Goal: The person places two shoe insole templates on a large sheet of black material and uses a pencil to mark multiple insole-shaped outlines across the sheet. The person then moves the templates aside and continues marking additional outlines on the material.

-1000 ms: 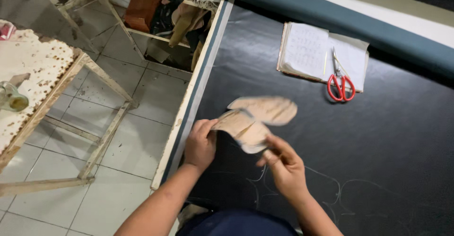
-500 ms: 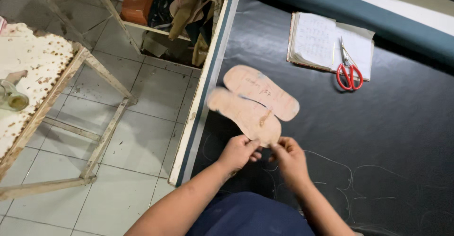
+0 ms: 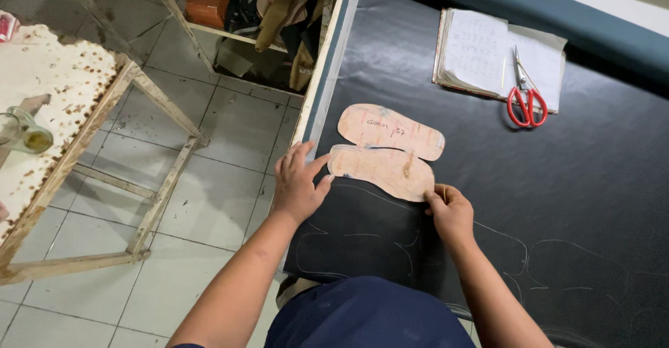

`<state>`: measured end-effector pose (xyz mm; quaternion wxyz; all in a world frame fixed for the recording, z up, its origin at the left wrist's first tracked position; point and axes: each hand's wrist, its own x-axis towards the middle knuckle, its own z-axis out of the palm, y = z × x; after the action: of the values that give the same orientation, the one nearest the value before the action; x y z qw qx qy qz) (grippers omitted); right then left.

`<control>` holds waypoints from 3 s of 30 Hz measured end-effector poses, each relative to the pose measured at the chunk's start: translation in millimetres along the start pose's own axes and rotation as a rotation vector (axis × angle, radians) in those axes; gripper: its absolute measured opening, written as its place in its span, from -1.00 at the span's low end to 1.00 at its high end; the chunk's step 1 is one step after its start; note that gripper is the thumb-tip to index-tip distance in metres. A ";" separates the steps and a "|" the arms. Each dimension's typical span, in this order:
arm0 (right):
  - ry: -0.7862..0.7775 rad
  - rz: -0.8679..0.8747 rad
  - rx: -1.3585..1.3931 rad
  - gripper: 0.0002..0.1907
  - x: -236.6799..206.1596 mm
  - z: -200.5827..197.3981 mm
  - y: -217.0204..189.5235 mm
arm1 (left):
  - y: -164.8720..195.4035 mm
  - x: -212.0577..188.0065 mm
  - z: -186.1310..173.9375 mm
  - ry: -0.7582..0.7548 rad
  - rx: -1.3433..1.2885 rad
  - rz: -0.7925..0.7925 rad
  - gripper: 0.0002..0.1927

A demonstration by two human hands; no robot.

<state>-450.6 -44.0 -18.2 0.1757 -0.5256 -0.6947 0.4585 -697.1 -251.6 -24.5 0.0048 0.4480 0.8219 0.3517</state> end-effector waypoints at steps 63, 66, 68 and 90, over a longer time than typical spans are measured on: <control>-0.094 -0.093 -0.179 -0.53 -10.5 -6.7 1.2 | -13.0 -3.5 1.8 0.002 -0.082 -0.025 -0.65; -0.094 -0.105 -0.171 -0.53 -10.8 -6.3 1.9 | -13.9 -3.7 2.4 0.011 -0.095 -0.024 -0.66; -0.096 -0.108 -0.163 -0.53 -10.6 -6.2 2.3 | -14.3 -3.7 3.2 0.016 -0.098 -0.025 -0.66; -0.120 -0.088 -0.138 -0.57 -8.1 -7.2 6.6 | -14.7 -4.7 2.5 -0.014 -0.085 -0.052 -0.68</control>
<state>-438.4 -47.7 -18.0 0.1171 -0.4771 -0.7564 0.4320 -704.2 -258.8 -36.4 0.0387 0.4283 0.8176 0.3829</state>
